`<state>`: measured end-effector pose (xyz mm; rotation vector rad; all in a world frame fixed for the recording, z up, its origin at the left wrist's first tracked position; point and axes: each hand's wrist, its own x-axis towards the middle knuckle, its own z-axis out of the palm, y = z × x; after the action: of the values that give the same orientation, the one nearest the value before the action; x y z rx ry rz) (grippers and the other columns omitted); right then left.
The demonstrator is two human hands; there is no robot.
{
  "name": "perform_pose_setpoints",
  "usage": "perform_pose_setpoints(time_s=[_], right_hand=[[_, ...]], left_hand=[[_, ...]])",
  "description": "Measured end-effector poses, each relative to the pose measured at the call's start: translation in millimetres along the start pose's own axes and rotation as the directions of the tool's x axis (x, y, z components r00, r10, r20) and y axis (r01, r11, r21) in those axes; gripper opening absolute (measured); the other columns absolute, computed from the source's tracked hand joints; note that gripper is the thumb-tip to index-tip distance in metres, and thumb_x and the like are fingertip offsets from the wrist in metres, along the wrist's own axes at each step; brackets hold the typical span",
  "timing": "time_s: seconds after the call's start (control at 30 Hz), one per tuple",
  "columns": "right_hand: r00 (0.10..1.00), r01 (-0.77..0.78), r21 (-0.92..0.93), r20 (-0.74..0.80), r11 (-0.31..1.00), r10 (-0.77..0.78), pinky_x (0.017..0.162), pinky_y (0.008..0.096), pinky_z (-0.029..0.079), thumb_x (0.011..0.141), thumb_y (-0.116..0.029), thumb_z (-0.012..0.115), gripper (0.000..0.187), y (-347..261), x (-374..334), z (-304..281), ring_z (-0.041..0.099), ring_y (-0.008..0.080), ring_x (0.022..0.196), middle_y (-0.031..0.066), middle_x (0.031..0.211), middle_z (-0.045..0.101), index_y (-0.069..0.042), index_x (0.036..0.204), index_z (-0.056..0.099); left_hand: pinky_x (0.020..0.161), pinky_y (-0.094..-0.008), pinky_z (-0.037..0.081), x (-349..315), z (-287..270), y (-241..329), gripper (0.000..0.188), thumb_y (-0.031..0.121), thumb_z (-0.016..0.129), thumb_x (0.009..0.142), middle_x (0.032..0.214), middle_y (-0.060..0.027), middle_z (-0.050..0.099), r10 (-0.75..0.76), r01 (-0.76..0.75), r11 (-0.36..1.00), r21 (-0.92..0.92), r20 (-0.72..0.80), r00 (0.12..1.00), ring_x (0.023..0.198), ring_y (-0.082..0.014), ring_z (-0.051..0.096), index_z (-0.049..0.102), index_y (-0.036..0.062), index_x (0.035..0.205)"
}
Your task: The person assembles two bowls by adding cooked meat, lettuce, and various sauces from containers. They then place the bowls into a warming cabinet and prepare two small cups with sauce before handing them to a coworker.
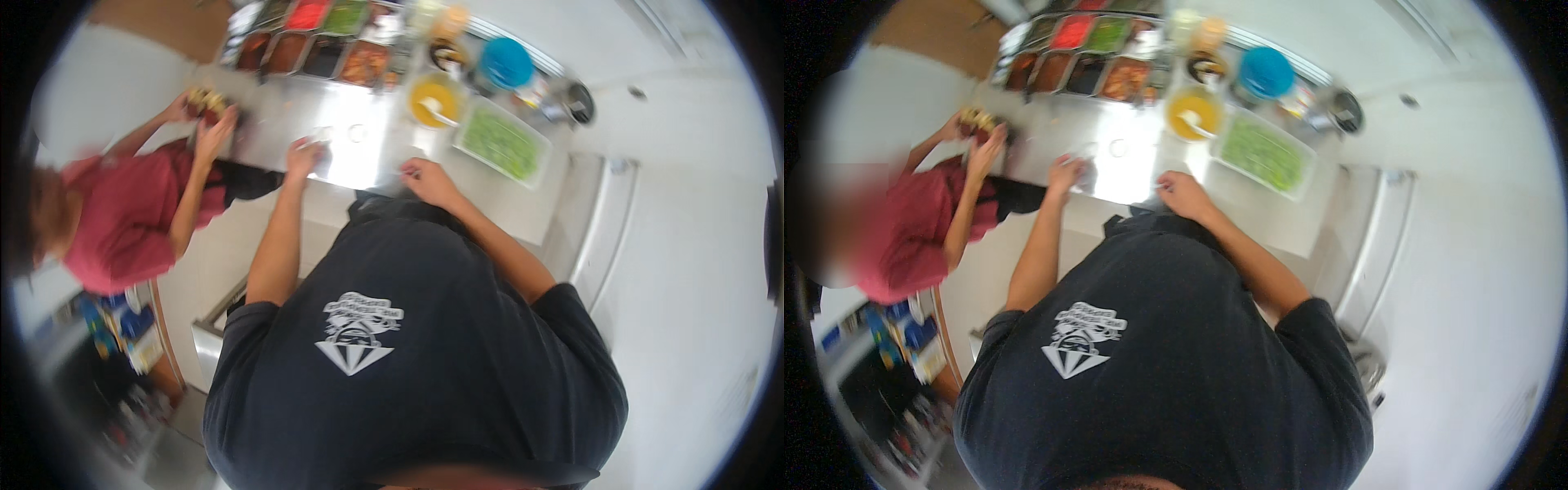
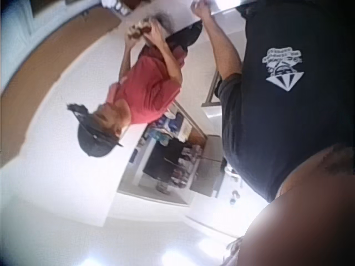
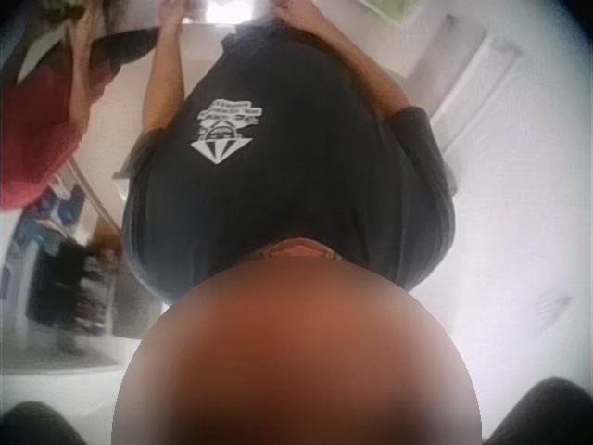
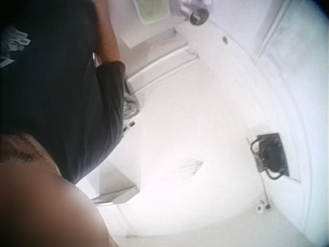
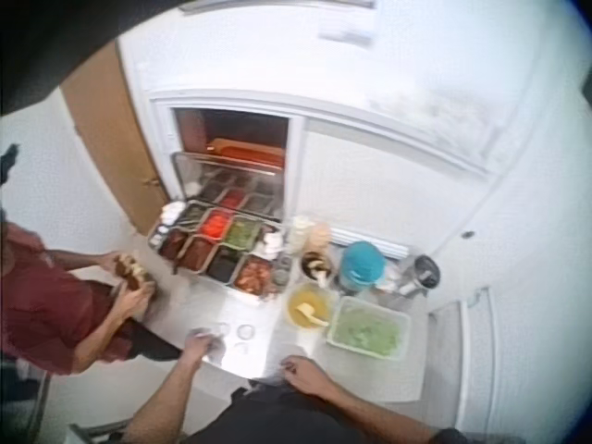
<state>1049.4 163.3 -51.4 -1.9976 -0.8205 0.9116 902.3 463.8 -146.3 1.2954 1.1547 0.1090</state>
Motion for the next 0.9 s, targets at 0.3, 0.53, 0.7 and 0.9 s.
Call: perform_pose_setpoints(time_s=[0.3, 0.53, 0.7, 0.9], right_hand=[[0.979, -0.072, 0.17, -0.176, 0.983, 0.102, 0.08, 0.0361, 0.053, 0.089, -0.019, 0.065, 0.026, 29, -66, -93, 0.069, 0.0269, 0.087, 0.017, 0.095, 0.071, 0.0, 0.107, 0.067], [0.88, -0.124, 0.177, -0.435, 0.976, 0.191, 0.077, 0.0334, 0.053, 0.09, -0.02, 0.064, 0.026, 94, -108, -186, 0.069, 0.0236, 0.083, 0.0153, 0.093, 0.072, 0.0, 0.107, 0.067], [0.867, -0.114, 0.2, -0.458, 0.973, 0.195, 0.076, 0.0326, 0.053, 0.091, -0.021, 0.064, 0.026, 124, -104, -218, 0.069, 0.0218, 0.082, 0.014, 0.092, 0.072, 0.0, 0.105, 0.068], [0.655, -0.257, -0.327, -0.751, 0.909, -0.085, 0.071, 0.0395, 0.052, 0.09, -0.02, 0.062, 0.018, 147, -67, -318, 0.066, 0.0314, 0.075, 0.0143, 0.087, 0.07, -0.006, 0.097, 0.071]], left_hand=[[0.055, -0.0235, 0.046, 11, 12, 18, 0.038, 0.013, 0.071, 0.088, 0.086, -0.0063, 0.068, -0.034, 0.03, 0.998, -0.059, -0.065, 0.997, 0.069, -0.0111, 0.063, 0.051, 0.0029, 0.118], [0.053, -0.0226, 0.046, 5, 16, 13, 0.037, 0.01, 0.073, 0.085, 0.079, -0.0032, 0.063, -0.03, 0.038, 0.997, 0.065, -0.118, 0.993, 0.065, -0.0107, 0.06, 0.054, 0.0012, 0.116], [0.051, -0.0234, 0.044, -5, 6, 8, 0.022, 0.012, 0.073, 0.085, 0.073, -0.0024, 0.063, -0.038, 0.052, 0.973, 0.224, -0.063, 0.997, 0.06, -0.0091, 0.057, 0.068, -0.0008, 0.101], [0.054, -0.0237, 0.045, -25, 7, 16, 0.022, 0.022, 0.071, 0.088, 0.079, -0.0015, 0.065, 0.016, 0.027, 0.898, 0.439, -0.095, 0.995, 0.066, -0.0096, 0.06, 0.07, 0.0033, 0.1]])
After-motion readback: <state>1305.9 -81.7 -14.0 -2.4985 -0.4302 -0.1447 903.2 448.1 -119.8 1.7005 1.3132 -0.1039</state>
